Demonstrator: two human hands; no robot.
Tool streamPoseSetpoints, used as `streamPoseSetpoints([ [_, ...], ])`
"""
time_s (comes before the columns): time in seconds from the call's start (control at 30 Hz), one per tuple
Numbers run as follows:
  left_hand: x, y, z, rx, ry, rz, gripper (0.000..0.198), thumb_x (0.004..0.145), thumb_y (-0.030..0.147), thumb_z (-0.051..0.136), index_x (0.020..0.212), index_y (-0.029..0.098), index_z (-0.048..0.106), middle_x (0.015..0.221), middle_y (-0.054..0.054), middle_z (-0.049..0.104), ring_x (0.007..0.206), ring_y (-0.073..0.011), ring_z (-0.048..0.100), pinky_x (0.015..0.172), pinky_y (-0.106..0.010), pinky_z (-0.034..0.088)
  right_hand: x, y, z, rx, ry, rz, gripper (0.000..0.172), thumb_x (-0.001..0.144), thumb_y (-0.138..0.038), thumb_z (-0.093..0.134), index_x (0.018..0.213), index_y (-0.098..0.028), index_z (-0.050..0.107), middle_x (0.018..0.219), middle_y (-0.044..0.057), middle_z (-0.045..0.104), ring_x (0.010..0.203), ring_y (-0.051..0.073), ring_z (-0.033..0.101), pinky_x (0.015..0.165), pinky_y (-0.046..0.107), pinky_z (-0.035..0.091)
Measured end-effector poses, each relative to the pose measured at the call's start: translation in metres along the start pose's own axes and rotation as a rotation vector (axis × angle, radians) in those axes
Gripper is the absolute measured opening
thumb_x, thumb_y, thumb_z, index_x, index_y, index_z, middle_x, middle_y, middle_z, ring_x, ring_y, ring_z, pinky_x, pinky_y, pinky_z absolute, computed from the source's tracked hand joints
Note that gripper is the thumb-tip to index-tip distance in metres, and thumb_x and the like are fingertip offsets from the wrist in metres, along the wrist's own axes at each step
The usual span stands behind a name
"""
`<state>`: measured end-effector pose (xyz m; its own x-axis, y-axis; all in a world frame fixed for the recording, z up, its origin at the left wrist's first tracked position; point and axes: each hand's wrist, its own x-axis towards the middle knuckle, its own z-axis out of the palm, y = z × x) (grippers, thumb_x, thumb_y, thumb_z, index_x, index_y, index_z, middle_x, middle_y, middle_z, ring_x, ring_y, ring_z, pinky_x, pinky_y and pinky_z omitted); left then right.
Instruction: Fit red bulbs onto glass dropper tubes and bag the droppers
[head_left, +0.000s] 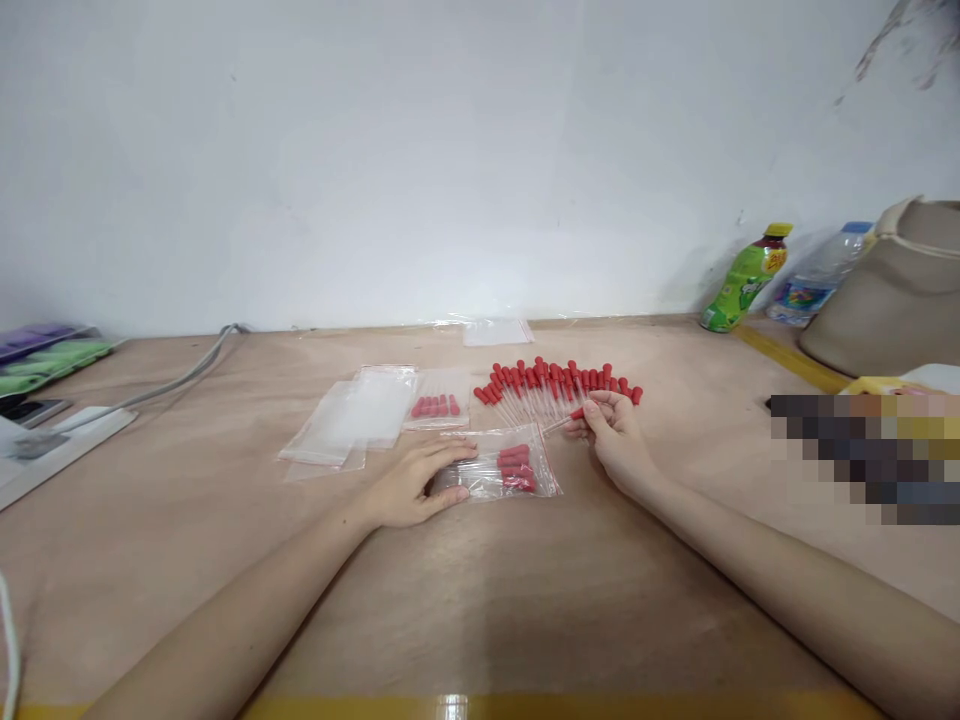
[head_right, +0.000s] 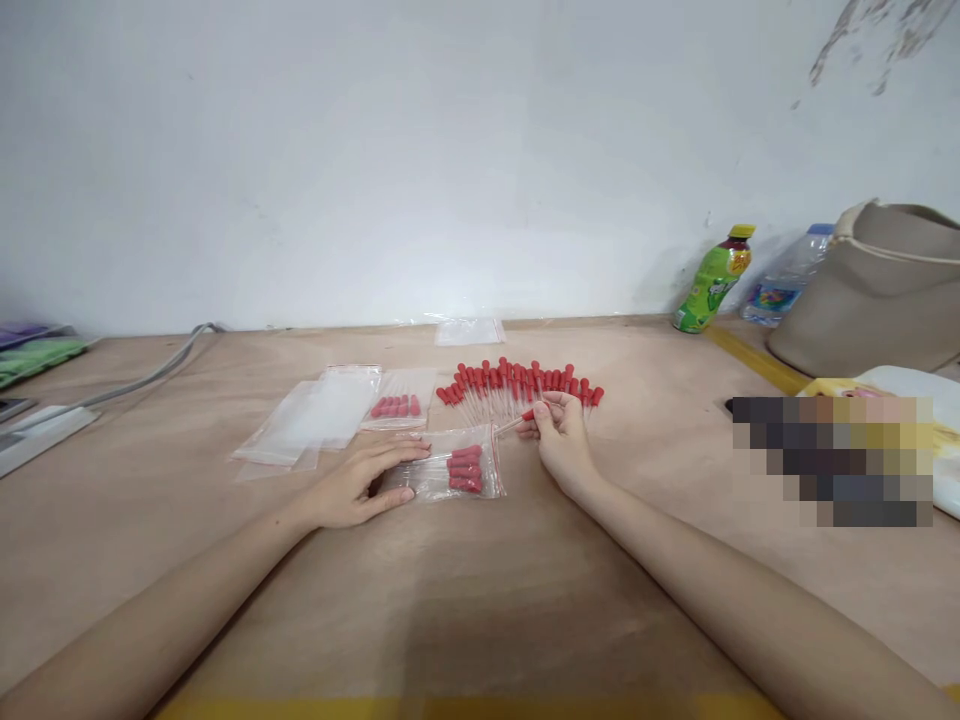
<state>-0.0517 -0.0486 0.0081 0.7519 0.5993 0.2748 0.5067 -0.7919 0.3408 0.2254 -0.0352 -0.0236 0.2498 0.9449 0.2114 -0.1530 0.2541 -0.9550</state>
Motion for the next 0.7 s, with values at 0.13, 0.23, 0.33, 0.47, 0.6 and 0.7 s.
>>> streamPoseSetpoints([
  [0.13,0.0,0.0,0.001,-0.001,-0.008,0.013,0.044,0.081,0.035,0.05,0.123,0.023,0.043,0.126,-0.007,0.048,0.117,-0.0228,0.042,0.098,-0.043,0.034,-0.006,-0.005,0.004,-0.001,-0.088,0.083,0.041,0.063,-0.048,0.064,0.081,-0.021,0.039,0.067,-0.003,0.06,0.059,0.013,0.061,0.062,0.031,0.052],
  [0.23,-0.001,-0.001,0.002,-0.003,-0.02,0.015,0.046,0.082,0.034,0.049,0.125,0.024,0.04,0.129,-0.006,0.045,0.119,-0.0221,0.04,0.1,-0.043,0.033,-0.012,-0.009,0.007,-0.108,-0.173,0.137,0.037,0.061,-0.045,0.067,0.075,-0.02,0.044,0.063,-0.002,0.06,0.054,0.012,0.058,0.053,0.027,0.049],
  [0.33,-0.002,-0.001,0.002,-0.007,-0.032,0.008,0.048,0.082,0.034,0.05,0.127,0.025,0.038,0.131,-0.005,0.042,0.12,-0.0224,0.038,0.1,-0.043,0.032,-0.014,-0.011,0.006,-0.262,-0.217,0.11,0.031,0.061,-0.042,0.067,0.071,-0.019,0.05,0.056,-0.003,0.056,0.044,0.009,0.05,0.042,0.023,0.042],
  [0.47,-0.002,-0.001,0.003,-0.031,-0.049,0.011,0.049,0.081,0.035,0.05,0.127,0.024,0.037,0.132,-0.006,0.041,0.121,-0.0225,0.038,0.1,-0.043,0.032,-0.011,-0.01,0.001,-0.433,-0.307,0.007,0.022,0.06,-0.035,0.069,0.068,-0.019,0.056,0.06,-0.001,0.058,0.05,0.011,0.05,0.046,0.025,0.042],
  [0.6,-0.002,0.003,0.006,-0.052,-0.07,0.035,0.051,0.081,0.035,0.05,0.129,0.024,0.036,0.132,-0.006,0.04,0.121,-0.0221,0.037,0.1,-0.041,0.032,-0.012,-0.009,0.0,-0.493,-0.394,-0.052,0.016,0.063,-0.028,0.065,0.073,-0.018,0.058,0.061,-0.001,0.058,0.051,0.011,0.05,0.047,0.024,0.04],
  [0.7,-0.002,0.005,0.005,-0.054,-0.083,0.027,0.051,0.082,0.035,0.05,0.129,0.024,0.035,0.134,-0.005,0.038,0.122,-0.0219,0.036,0.101,-0.041,0.031,-0.014,-0.011,0.002,-0.484,-0.423,-0.072,0.014,0.063,-0.025,0.064,0.073,-0.018,0.057,0.071,0.0,0.06,0.048,0.007,0.045,0.045,0.022,0.038],
])
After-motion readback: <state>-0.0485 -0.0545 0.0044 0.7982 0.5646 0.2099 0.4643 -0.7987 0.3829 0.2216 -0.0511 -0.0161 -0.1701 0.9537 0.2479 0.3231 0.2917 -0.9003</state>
